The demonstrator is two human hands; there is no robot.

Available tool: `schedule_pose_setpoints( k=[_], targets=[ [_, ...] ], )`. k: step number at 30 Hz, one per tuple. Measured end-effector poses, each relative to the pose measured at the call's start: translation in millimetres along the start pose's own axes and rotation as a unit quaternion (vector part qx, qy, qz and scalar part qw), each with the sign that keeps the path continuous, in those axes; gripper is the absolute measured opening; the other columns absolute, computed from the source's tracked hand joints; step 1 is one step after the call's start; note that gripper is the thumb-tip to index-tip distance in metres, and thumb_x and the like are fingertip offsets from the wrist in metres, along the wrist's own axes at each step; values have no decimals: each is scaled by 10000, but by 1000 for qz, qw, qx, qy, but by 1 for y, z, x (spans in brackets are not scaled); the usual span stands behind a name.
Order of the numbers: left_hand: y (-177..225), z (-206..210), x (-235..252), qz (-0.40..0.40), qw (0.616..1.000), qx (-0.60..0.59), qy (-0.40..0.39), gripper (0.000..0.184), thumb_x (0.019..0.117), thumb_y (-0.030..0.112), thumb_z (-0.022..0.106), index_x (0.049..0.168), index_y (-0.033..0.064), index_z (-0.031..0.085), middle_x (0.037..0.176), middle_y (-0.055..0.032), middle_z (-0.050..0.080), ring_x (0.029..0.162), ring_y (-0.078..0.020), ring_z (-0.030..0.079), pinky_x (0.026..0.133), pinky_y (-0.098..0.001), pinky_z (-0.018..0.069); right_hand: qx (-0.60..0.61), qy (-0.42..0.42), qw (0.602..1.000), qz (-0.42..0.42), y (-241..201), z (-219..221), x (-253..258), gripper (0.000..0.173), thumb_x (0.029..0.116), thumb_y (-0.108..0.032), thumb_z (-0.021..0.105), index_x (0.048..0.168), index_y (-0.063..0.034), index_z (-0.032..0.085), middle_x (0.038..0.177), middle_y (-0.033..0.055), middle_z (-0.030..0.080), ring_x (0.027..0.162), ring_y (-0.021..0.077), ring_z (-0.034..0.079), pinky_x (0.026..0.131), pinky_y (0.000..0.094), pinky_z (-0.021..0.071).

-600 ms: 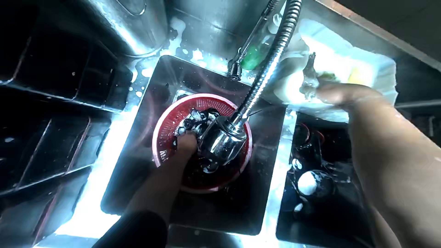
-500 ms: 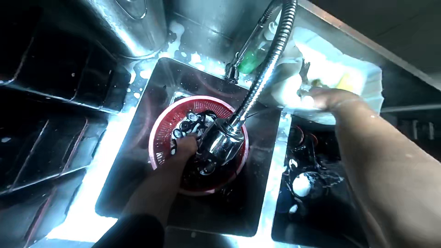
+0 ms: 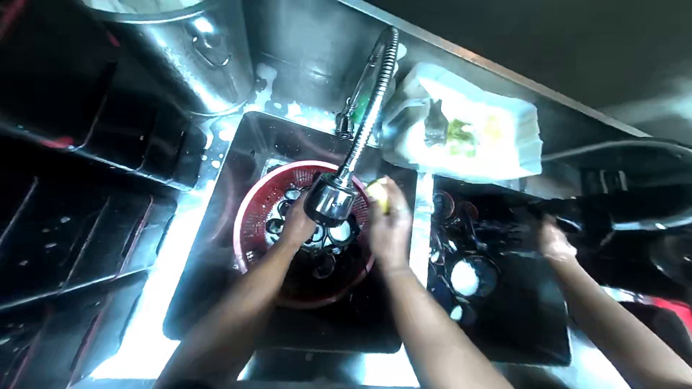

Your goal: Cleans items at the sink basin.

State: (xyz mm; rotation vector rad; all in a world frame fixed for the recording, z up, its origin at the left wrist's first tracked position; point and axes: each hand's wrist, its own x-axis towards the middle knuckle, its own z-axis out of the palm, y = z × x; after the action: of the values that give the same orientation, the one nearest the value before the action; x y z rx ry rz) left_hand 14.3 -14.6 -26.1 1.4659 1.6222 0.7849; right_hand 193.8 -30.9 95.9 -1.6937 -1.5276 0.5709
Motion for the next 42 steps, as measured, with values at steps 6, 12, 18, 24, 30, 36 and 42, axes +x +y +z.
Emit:
schedule_pose_setpoints(
  k=[6,12,18,24,30,36,42],
  targets=[
    [50,1,-18,29,999,15,21,430,958,253,697,1336,60,625,1269,-154,677,1223,-257,632,1081,-492,493,-81,-134,987,-24,13,70,4,326,957,-231,619,1253,-297,740,1526,-3,540,1457,265,427,1155,523,422],
    [65,-33,-26,34,998,-54,3,328,1003,195,631,1322,117,628,1190,-78,711,1121,-177,675,992,-465,556,-25,-74,997,25,-2,85,5,359,1017,-226,560,1361,-207,662,1412,79,620,1345,266,554,1130,511,462],
    [92,-64,-25,48,993,82,-69,311,1031,281,599,1282,107,659,1181,-117,707,1096,-236,682,973,-526,554,-17,30,996,83,-19,79,-9,386,1028,-176,543,1408,-187,610,1363,165,604,1160,329,657,929,565,578],
    [118,-66,-25,-38,974,188,-120,320,1055,351,541,1196,106,692,1003,-135,723,927,-301,705,841,-574,569,139,119,955,232,-12,91,-28,447,1060,-264,488,1477,-106,464,1406,164,582,1221,318,632,1006,568,543],
    [92,-73,-24,-94,989,-40,-111,255,1054,272,600,1177,70,695,742,-84,629,548,-168,532,521,-355,485,603,97,608,507,-13,100,-31,467,1026,-343,607,1429,-152,466,1062,148,649,805,263,655,685,464,577],
    [86,-86,-27,-117,974,-90,-174,200,1060,178,561,1149,33,666,660,-67,546,482,-139,470,457,-295,448,649,83,564,504,-4,74,-9,202,997,-298,627,1088,-123,584,773,10,511,619,128,494,542,314,450],
    [105,-81,-18,-211,948,-233,-40,185,1058,272,534,1093,115,626,626,4,490,458,-114,458,426,-278,437,505,58,734,450,-26,72,-45,694,1009,-605,527,1389,-25,537,1150,190,666,982,288,658,851,498,561]
  ],
)
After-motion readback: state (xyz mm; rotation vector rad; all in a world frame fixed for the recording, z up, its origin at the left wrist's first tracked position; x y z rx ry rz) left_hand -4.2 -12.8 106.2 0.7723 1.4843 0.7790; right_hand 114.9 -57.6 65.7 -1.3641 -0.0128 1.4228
